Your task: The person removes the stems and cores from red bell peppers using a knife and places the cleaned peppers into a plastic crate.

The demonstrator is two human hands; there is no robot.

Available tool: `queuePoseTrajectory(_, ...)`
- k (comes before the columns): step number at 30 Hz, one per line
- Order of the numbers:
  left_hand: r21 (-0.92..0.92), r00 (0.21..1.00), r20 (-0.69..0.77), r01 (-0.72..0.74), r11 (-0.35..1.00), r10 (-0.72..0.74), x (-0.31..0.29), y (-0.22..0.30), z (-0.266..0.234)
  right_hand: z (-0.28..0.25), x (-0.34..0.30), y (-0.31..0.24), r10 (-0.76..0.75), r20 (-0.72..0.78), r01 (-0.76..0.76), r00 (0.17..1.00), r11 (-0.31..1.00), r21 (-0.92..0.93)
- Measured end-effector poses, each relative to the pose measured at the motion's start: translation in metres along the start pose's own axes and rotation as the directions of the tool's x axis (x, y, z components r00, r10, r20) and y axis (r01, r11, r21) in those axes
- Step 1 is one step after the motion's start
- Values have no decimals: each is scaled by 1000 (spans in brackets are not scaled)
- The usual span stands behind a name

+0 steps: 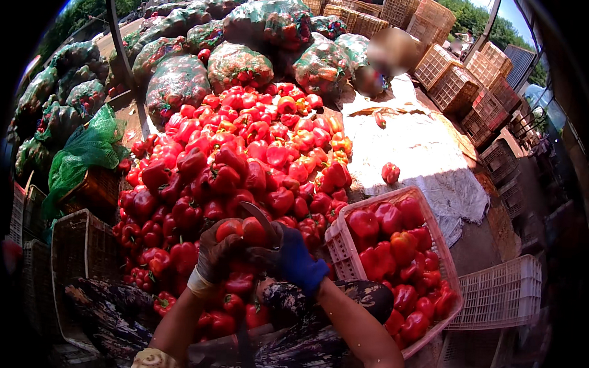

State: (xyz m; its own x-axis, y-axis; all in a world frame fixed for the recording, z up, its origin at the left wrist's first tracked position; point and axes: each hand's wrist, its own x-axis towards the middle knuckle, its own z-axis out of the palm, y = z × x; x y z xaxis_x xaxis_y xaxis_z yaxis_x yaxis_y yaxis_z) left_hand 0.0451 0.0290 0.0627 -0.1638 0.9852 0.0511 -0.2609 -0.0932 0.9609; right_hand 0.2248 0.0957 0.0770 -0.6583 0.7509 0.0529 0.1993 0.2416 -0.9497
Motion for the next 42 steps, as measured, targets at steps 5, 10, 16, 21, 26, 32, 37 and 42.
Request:
queuePoseTrajectory(5, -175, 998, -14, 61, 983, -64, 2, 4, 11, 5, -5, -20, 38, -82, -17, 996, 969, 247)
queuePoseTrajectory(10, -175, 1000, -20, 15, 985, -19, 5, 0, 6, 1, -10, -51, 291, 21, -274, 957, 872, 406)
queuePoseTrajectory(16, -773, 987, 155, 152, 617, -48, 14, 12, 28, -11, -21, -38, 239, -64, -175, 969, 843, 508)
queuePoseTrajectory(21, -662, 954, 262, 288, 692, -145, 10, 1, 16, -21, -27, -30, 252, -119, -159, 960, 847, 507)
queuePoseTrajectory(26, -192, 950, 249, 240, 951, -190, -16, -19, -1, -9, -23, -25, 243, -121, -146, 963, 840, 523)
queuePoseTrajectory(32, 203, 979, 206, -53, 978, 10, -17, 3, 3, -6, -25, -23, 254, -60, -180, 965, 813, 554)
queuePoseTrajectory(37, 105, 990, 116, -89, 990, 77, -5, -20, -12, -11, -23, -46, 197, 70, -208, 978, 887, 412)
queuePoseTrajectory(42, 211, 971, 107, -232, 950, 213, 0, -58, -11, 6, -18, -27, -39, -162, 53, 986, 995, 85)
